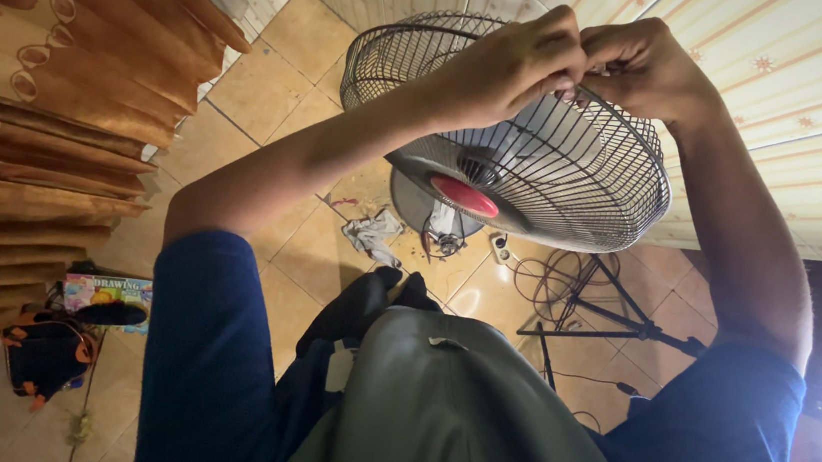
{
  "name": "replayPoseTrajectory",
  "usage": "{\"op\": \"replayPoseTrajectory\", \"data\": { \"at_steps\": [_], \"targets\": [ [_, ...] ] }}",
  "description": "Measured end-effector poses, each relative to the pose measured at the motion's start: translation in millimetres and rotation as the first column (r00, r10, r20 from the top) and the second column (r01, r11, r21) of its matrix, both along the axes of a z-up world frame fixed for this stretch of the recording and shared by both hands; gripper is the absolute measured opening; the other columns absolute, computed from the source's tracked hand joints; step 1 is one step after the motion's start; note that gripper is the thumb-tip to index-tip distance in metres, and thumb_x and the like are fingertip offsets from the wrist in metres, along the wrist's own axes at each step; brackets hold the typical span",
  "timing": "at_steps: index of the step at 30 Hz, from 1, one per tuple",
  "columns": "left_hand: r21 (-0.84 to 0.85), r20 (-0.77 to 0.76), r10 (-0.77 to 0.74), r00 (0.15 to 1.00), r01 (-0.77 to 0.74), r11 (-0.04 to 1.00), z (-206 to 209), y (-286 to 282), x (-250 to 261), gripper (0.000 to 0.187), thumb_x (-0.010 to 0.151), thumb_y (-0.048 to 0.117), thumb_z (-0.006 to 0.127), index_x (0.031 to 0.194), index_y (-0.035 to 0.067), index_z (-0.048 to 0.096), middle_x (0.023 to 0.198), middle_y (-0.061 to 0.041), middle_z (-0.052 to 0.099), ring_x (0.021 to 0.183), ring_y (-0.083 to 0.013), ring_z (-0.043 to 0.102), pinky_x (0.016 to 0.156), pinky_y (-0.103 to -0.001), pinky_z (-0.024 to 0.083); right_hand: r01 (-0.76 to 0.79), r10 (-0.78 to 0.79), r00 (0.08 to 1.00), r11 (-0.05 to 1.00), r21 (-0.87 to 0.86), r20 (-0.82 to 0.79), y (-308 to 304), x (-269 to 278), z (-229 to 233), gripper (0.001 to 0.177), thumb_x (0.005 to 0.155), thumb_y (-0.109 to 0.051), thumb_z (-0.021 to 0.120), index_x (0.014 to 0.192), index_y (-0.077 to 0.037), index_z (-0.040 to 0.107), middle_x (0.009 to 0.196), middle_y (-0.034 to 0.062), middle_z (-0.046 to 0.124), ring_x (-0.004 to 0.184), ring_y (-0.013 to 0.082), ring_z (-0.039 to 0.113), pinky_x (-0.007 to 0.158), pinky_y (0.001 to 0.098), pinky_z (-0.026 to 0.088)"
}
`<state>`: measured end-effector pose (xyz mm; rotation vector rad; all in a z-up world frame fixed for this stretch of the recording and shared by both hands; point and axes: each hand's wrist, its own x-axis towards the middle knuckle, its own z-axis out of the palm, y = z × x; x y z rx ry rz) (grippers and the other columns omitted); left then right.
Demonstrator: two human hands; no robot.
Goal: The person assembles a standing fan by attaching the front wire cage to the fan head. They align the cage, press it into place, and then secure it by tightening a small knob at the center. The task is performed by hand without tools.
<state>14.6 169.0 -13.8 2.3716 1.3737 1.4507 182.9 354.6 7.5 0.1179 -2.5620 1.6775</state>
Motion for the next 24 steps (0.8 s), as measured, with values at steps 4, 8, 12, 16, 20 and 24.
{"op": "replayPoseTrajectory", "data": {
  "at_steps": [4, 8, 12, 16, 20, 24],
  "targets": [
    [-0.007, -0.011, 0.092, 0.996, -0.092, 0.996, -18, 9, 2, 0.016, 0.110, 0.005, 0.060, 0.114, 0.006, 0.045, 0.111, -0.010, 0.046, 0.082, -0.0230, 0.063, 0.070, -0.039, 0.055, -0.035, 0.037, 0.999, 0.996, 0.077, -0.019, -1, 2, 12, 0.019, 0.099, 0.010, 0.067, 0.116, 0.004, 0.072, 0.112, 0.0140, 0.074, 0.103, 0.0172, 0.073, 0.094, 0.0288, 0.060],
    [-0.136, 0.055, 0.140, 0.989, -0.132, 0.982, -33, 23, 10, 0.015, 0.113, 0.006, 0.055, 0.116, 0.005, 0.041, 0.112, -0.013, 0.046, 0.073, -0.0245, 0.064, 0.060, -0.038, 0.053, 0.103, -0.089, 0.994, 0.945, 0.311, -0.061, -6, 7, 21, 0.016, 0.100, 0.007, 0.071, 0.115, 0.003, 0.073, 0.100, 0.0123, 0.073, 0.087, 0.0164, 0.073, 0.077, 0.0288, 0.061],
    [-0.068, 0.138, 0.216, 0.966, -0.208, 0.976, -33, 23, 12, 0.014, 0.108, 0.006, 0.056, 0.116, 0.007, 0.044, 0.112, -0.016, 0.055, 0.083, -0.0326, 0.069, 0.064, -0.044, 0.053, 0.356, -0.241, 0.920, 0.845, 0.400, -0.310, -20, 16, 12, 0.009, 0.102, 0.007, 0.069, 0.109, 0.006, 0.073, 0.095, 0.0131, 0.073, 0.081, 0.0157, 0.070, 0.074, 0.0298, 0.056],
    [-0.078, 0.186, 0.303, 0.935, -0.294, 0.953, -40, 47, 16, 0.016, 0.107, 0.006, 0.057, 0.118, 0.005, 0.045, 0.101, -0.016, 0.065, 0.081, -0.0342, 0.069, 0.065, -0.045, 0.054, 0.556, -0.502, 0.811, 0.821, 0.128, -0.302, -24, 4, -8, 0.023, 0.095, 0.007, 0.055, 0.105, 0.005, 0.075, 0.089, 0.0106, 0.073, 0.074, 0.0141, 0.066, 0.068, 0.0276, 0.051],
    [0.074, 0.028, 0.506, 0.862, -0.507, 0.859, -65, 69, 18, 0.028, 0.095, 0.004, 0.062, 0.119, 0.005, 0.048, 0.095, -0.018, 0.065, 0.083, -0.0378, 0.067, 0.069, -0.046, 0.056, 0.703, -0.627, 0.674, 0.707, 0.078, -0.391, -35, -6, -23, 0.014, 0.095, 0.004, 0.057, 0.096, 0.007, 0.071, 0.076, 0.0119, 0.069, 0.066, 0.0165, 0.061, 0.061, 0.0291, 0.048],
    [0.096, -0.003, 0.538, 0.843, -0.535, 0.839, -73, 72, 15, 0.033, 0.093, 0.002, 0.065, 0.123, 0.004, 0.051, 0.093, -0.017, 0.065, 0.080, -0.0357, 0.068, 0.065, -0.045, 0.056, 0.741, -0.593, 0.546, 0.671, 0.011, -0.592, -48, -20, -35, 0.012, 0.095, 0.008, 0.056, 0.096, 0.006, 0.068, 0.084, 0.0134, 0.073, 0.073, 0.0192, 0.068, 0.067, 0.0311, 0.052]
  ]
}}
